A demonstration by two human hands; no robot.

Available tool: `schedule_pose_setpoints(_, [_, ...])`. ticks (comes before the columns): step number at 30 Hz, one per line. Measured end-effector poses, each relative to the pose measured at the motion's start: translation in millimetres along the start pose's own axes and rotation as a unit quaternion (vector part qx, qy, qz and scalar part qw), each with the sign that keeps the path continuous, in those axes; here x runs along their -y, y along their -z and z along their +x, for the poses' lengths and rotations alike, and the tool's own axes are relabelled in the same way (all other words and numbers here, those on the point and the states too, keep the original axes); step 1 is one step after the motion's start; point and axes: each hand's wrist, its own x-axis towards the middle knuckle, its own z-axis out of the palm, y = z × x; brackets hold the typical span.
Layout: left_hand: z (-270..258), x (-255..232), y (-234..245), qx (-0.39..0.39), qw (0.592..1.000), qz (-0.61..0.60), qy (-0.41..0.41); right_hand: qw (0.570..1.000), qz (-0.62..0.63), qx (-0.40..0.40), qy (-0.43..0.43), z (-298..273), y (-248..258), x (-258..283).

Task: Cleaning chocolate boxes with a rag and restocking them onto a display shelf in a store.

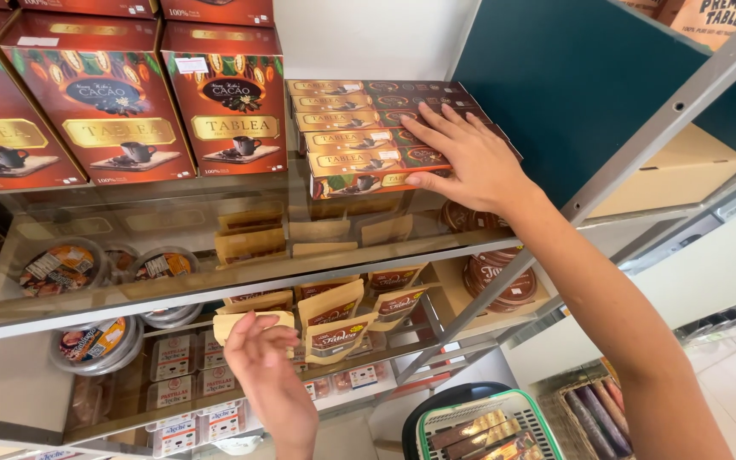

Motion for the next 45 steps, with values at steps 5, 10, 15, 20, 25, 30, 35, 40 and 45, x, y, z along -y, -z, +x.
schedule_pose_setpoints(5, [20, -49, -31, 0.134, 0.956, 0.172, -0.198, 0.990, 0.086, -0.100, -0.047, -8, 8, -6])
schedule_pose_setpoints(10, [72, -103, -85, 0.253, 0.934, 0.210, -0.139, 0.879, 0.352, -0.227, -0.228, -10, -8, -52])
schedule_pose_setpoints(15, [128, -93, -124, 0.320, 0.883, 0.342, 0.025, 0.781, 0.502, -0.175, -0.329, -10, -13, -73])
schedule_pose_setpoints(20, [156, -72, -140, 0.362, 0.826, 0.431, 0.035, 0.770, 0.513, -0.163, -0.341, -11, -15, -76])
schedule_pose_setpoints(25, [166, -64, -144, 0.368, 0.808, 0.455, 0.073, 0.771, 0.517, -0.161, -0.336, -11, -18, -78])
schedule_pose_setpoints(30, [178, -55, -149, 0.344, 0.816, 0.452, 0.107, 0.769, 0.531, -0.164, -0.317, -13, -26, -81])
schedule_pose_setpoints(35, [182, -46, -152, 0.341, 0.815, 0.460, 0.083, 0.765, 0.545, -0.169, -0.299, -12, -30, -83])
schedule_pose_setpoints(40, [189, -39, -152, 0.345, 0.819, 0.439, 0.136, 0.768, 0.546, -0.166, -0.291, -15, -31, -86])
schedule_pose_setpoints(45, [193, -33, -147, 0.337, 0.829, 0.430, 0.117, 0.772, 0.542, -0.177, -0.281, -15, -32, -88])
